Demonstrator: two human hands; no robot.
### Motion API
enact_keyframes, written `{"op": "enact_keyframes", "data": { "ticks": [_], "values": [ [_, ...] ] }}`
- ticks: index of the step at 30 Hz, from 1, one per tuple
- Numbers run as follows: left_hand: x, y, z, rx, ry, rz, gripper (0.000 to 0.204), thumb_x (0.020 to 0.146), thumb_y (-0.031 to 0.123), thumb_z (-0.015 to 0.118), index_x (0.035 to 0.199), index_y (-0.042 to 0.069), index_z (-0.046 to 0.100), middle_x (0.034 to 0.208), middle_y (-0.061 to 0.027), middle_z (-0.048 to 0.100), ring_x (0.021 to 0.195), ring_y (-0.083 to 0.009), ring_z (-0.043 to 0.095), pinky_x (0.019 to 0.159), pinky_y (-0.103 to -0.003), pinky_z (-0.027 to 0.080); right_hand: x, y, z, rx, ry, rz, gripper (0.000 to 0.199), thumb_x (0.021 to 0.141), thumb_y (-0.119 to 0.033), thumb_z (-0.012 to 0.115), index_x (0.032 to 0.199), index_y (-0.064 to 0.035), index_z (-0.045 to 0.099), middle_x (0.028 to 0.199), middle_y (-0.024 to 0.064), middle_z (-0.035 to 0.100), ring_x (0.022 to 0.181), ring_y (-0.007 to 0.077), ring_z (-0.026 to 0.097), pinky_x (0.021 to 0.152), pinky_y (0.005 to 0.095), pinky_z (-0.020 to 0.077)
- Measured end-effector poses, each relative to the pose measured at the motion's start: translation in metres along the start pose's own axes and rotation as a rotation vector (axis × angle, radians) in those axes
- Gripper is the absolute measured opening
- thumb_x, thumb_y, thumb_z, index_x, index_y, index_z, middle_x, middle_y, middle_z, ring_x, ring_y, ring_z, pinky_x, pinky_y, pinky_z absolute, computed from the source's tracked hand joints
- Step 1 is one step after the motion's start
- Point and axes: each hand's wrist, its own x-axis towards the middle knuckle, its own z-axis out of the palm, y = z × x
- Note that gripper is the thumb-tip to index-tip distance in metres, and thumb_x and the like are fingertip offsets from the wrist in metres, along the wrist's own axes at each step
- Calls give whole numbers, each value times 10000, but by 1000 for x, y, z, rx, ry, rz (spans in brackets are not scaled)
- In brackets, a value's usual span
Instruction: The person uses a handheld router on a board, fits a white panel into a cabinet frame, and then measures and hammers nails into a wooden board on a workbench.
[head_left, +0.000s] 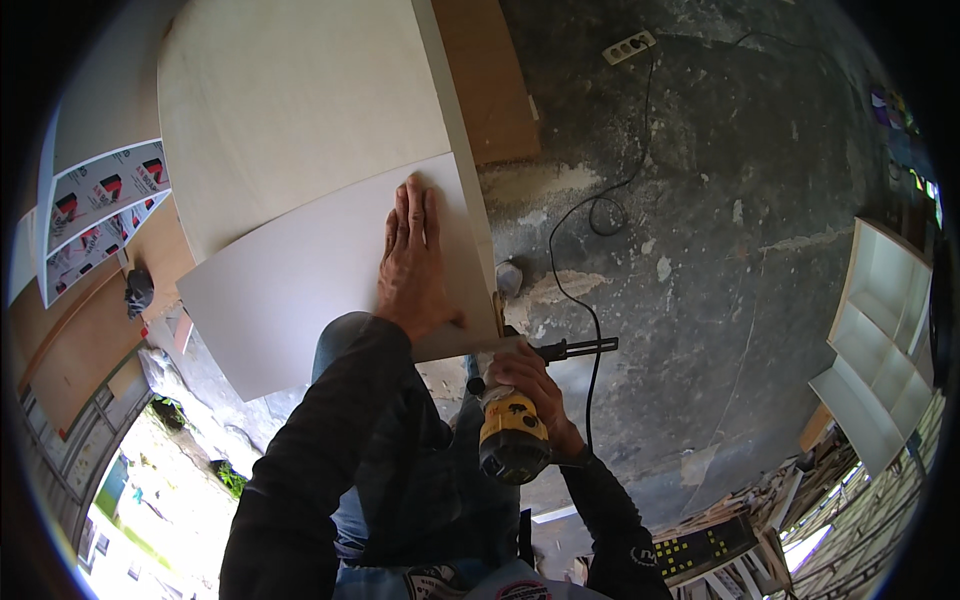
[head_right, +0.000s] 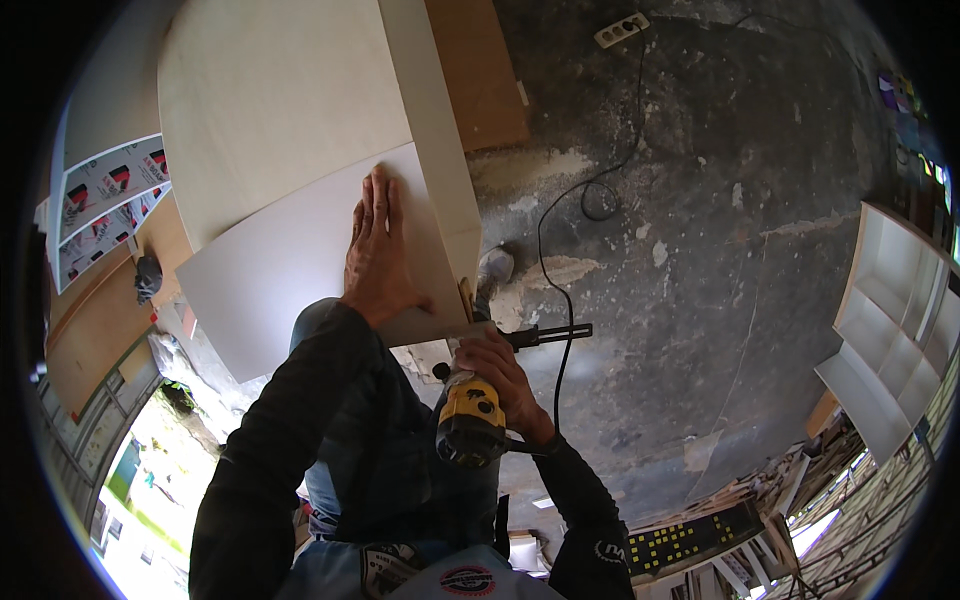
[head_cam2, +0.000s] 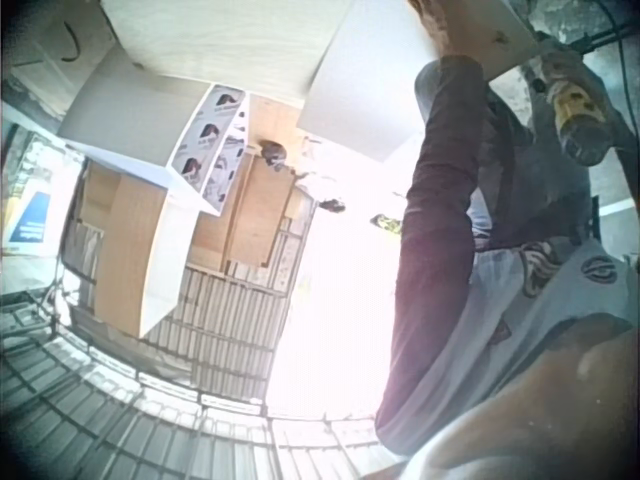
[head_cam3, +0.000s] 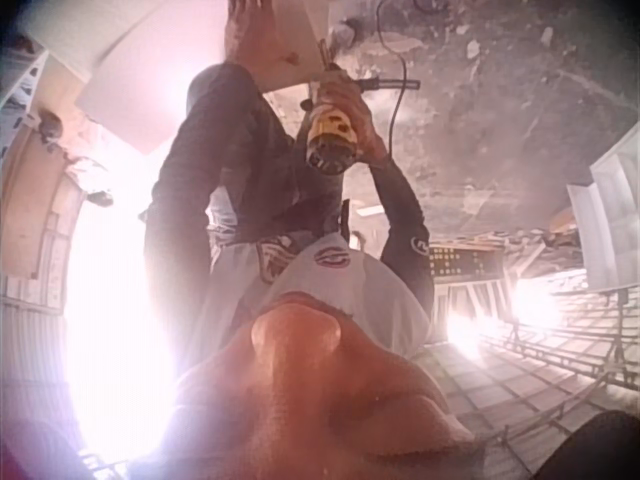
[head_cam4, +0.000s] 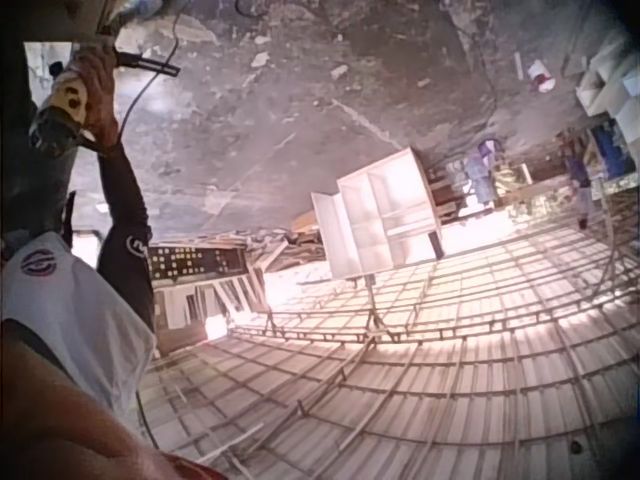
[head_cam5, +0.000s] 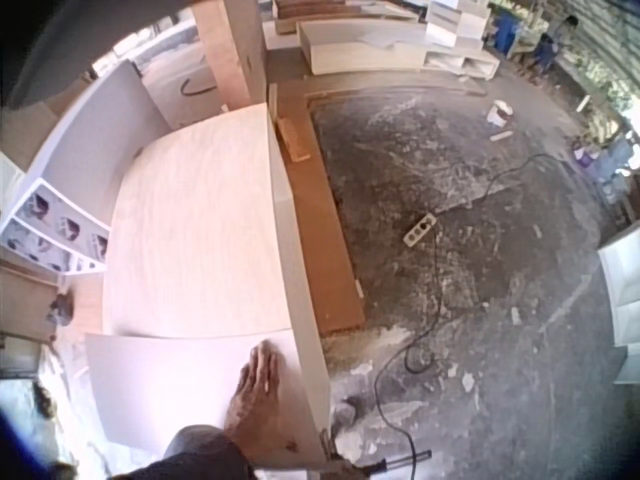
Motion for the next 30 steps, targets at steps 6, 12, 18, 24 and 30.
{"op": "enact_keyframes", "data": {
  "ticks": [6, 12, 18, 24, 30],
  "values": [
    [-2, -3, -6, 68, -37, 7, 1478, 375, 336, 967, 1528, -42, 123, 1610, -234, 59, 1501, -385, 86, 1200, -511, 163, 2, 3, 1, -10, -17, 8, 474, 760, -152, 762, 1199, -73, 599, 1222, 129, 633, 1224, 326, 561, 1142, 559, 289],
    [-1, -6, -15, 149, -82, -15, 1534, 350, 396, 975, 1558, 42, 98, 1587, -304, 41, 1490, -442, 64, 1184, -566, 153, 8, 4, -6, -5, -70, 5, 456, 740, -152, 772, 1162, -74, 614, 1218, 132, 634, 1210, 320, 567, 1141, 554, 294],
    [0, -5, -10, 120, -101, -52, 1497, 389, 326, 973, 1527, -66, 85, 1586, -314, 0, 1492, -447, 31, 1199, -539, 147, 10, 9, -5, -2, -74, -11, 458, 719, -143, 783, 1141, -73, 619, 1200, 135, 636, 1195, 329, 569, 1127, 544, 316],
    [0, -9, -15, 246, -144, -12, 1520, 365, 397, 977, 1514, -85, 108, 1581, -315, 57, 1489, -439, 83, 1205, -507, 168, 16, 9, -6, 0, -91, -9, 501, 693, -159, 807, 1152, -76, 621, 1204, 129, 635, 1193, 330, 564, 1114, 523, 339],
    [0, -12, -15, 235, -148, -9, 1512, 378, 415, 968, 1513, -92, 106, 1594, -288, 59, 1493, -419, 88, 1213, -482, 168, 19, 12, -5, 36, -83, -8, 533, 682, -152, 817, 1173, -80, 625, 1239, 119, 626, 1199, 325, 559, 1122, 509, 329]
  ]
}}
